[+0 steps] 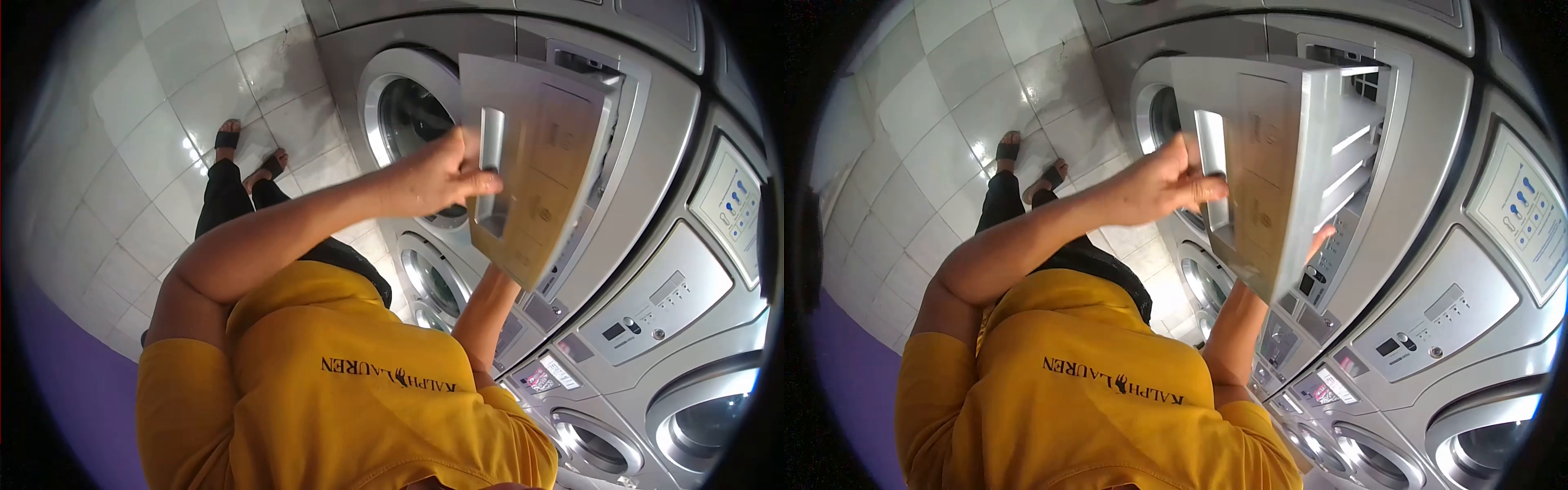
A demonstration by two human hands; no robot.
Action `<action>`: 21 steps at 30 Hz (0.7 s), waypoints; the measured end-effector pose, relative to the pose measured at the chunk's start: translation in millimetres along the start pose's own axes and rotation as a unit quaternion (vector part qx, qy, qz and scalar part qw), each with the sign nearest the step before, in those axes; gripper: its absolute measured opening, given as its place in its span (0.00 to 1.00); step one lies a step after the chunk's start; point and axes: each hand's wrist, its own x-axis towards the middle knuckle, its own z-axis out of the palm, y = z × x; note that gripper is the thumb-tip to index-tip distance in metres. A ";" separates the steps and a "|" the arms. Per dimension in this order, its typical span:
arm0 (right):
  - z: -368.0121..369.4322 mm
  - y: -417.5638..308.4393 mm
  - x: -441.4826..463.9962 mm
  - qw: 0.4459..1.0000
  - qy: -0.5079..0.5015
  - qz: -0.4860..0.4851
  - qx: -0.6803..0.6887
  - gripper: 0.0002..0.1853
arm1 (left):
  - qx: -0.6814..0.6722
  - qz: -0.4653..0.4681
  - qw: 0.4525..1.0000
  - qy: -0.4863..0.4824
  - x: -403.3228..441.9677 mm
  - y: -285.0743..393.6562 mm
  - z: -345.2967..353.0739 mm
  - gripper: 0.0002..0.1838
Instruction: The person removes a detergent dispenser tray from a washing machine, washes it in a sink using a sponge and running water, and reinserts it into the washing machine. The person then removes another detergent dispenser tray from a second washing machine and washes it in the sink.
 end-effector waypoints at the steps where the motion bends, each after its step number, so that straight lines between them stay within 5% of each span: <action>1: -3.8 11.7 2.2 0.972 0.037 -0.094 -0.214 0.34 | -0.009 0.019 1.000 0.001 -0.8 3.2 5.0 0.23; 2: 10.3 -7.8 0.5 0.998 0.038 0.001 -0.045 0.33 | -0.018 0.038 0.999 0.000 -1.4 6.1 9.2 0.22; 4: 37.2 -68.9 -13.5 0.940 0.036 0.189 0.283 0.30 | -0.005 -0.026 1.000 0.014 0.1 6.5 -0.7 0.22; 9: 35.4 -60.6 -30.9 0.953 0.079 0.219 0.195 0.31 | -0.027 0.066 0.996 0.049 6.7 -17.8 -3.2 0.19; 12: 42.2 -65.4 -43.1 0.995 0.031 0.026 0.096 0.33 | -0.029 0.068 0.996 0.048 5.3 -25.6 1.3 0.18; 15: 44.0 -67.6 -50.9 0.987 0.095 0.022 0.125 0.34 | -0.011 0.030 0.999 0.007 1.8 -22.9 2.6 0.28; 21: 49.3 -76.0 -54.7 0.993 -0.001 -0.048 0.104 0.36 | -0.023 0.010 1.000 0.008 -3.8 9.5 -10.7 0.30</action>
